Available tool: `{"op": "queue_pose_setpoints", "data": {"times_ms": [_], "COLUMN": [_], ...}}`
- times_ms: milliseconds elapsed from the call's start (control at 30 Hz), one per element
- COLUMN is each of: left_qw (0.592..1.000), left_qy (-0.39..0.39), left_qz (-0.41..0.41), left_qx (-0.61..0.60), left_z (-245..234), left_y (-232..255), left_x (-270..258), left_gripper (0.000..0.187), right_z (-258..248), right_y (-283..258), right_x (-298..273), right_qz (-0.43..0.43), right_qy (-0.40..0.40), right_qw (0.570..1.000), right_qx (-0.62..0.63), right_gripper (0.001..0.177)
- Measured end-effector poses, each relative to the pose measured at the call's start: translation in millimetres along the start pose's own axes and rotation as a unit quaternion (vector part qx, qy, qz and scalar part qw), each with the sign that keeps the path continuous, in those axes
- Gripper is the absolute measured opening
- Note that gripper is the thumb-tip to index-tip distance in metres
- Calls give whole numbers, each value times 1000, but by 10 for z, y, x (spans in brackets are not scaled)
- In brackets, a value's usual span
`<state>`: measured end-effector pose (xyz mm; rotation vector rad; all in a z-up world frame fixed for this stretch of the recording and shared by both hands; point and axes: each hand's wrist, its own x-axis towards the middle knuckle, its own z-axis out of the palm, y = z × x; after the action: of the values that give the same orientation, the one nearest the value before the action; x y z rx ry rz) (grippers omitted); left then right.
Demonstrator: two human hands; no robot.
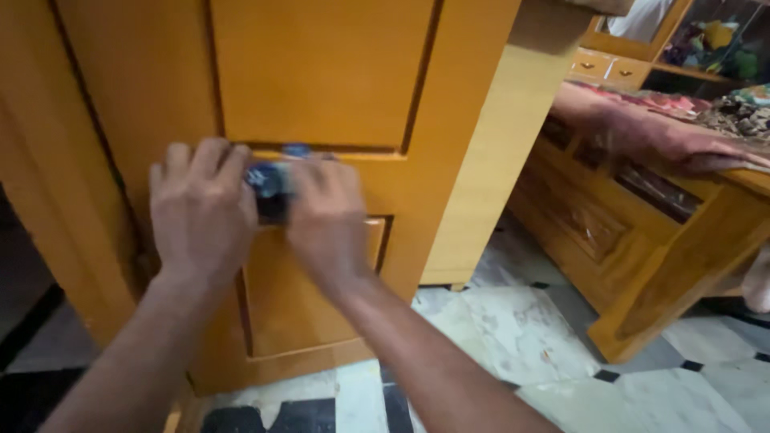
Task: The person pumps liquid from a bottle onto a cloth, sets the bottle down, and wipes down a wooden door with the cloth.
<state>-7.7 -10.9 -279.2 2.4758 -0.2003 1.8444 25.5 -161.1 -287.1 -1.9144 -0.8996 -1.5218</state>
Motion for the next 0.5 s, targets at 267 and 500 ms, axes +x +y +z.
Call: {"op": "queue_pose_setpoints", "data": {"times_ms": [267, 500], "left_qw": [999, 999], "left_qy": [27, 30], "left_qz": [32, 2], "left_qx": [24, -12], "left_z": [54, 130], "left_y": [-74, -48], "left_x": [-91, -132], "left_gripper": [35, 42], "right_z": [-328, -515], "right_y": [390, 469], "right_x": [55, -155], "right_qz": [-147, 6], "right_qy": [-96, -38], "right_qw": [984, 999], "right_qx": [20, 1], "right_gripper": [33, 29]}}
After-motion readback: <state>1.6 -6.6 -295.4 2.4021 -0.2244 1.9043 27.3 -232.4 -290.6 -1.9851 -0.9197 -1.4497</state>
